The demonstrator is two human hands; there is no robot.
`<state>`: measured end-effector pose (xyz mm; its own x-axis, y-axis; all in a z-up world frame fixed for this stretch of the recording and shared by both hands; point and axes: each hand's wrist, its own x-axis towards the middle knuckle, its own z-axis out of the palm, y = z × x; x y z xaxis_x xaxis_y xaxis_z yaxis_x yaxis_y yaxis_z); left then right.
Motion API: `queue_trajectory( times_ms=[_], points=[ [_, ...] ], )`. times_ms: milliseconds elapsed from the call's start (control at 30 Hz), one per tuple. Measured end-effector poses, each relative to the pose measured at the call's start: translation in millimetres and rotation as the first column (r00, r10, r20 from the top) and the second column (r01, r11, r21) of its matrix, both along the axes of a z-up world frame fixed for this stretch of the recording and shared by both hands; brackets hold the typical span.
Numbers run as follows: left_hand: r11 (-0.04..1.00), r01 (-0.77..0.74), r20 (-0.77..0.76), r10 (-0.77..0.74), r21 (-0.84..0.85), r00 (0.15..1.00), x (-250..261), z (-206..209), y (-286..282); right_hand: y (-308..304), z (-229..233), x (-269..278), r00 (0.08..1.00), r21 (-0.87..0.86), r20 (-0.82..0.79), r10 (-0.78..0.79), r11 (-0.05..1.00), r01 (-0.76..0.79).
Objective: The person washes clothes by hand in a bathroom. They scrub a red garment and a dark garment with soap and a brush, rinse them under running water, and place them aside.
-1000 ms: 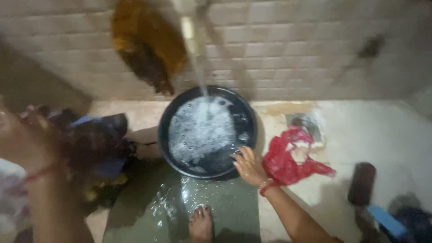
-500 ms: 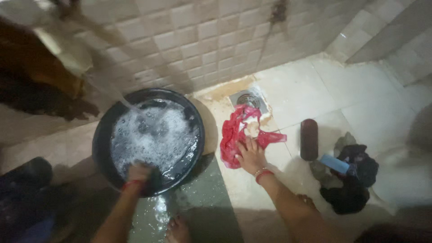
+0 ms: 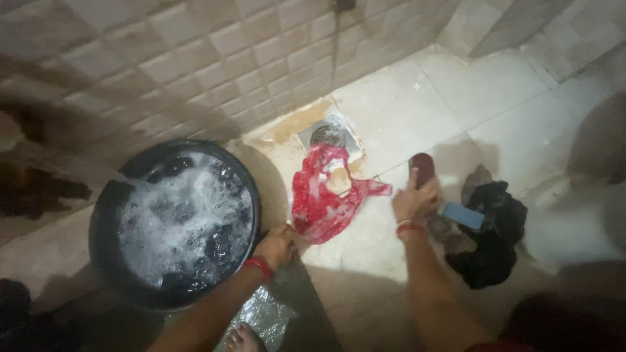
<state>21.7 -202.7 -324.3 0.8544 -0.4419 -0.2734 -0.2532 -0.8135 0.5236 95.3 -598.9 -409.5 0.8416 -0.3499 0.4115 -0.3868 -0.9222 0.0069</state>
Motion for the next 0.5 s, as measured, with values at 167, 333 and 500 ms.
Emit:
queue_trajectory(
  times_ms=[167,333,500],
  points=[
    [0.943,0.177,-0.098,-0.155,0.281,0.983,-18,-47,-10,-60,-3,-7,0.985,0.32,-0.157,0.072,0.947,-0.019],
    [0.682,0.53,-0.115,-0.555,0.504,0.824,-6,-20,1,-4,9,11,0.988,0.641,-0.138,0.072,0.766,0.034],
    [0.916,0.238,0.09,-0.28,0.322,0.956,39,-41,-28,89,33,-11,0.82,0.384,0.051,0.57,0.747,-0.543]
  ],
)
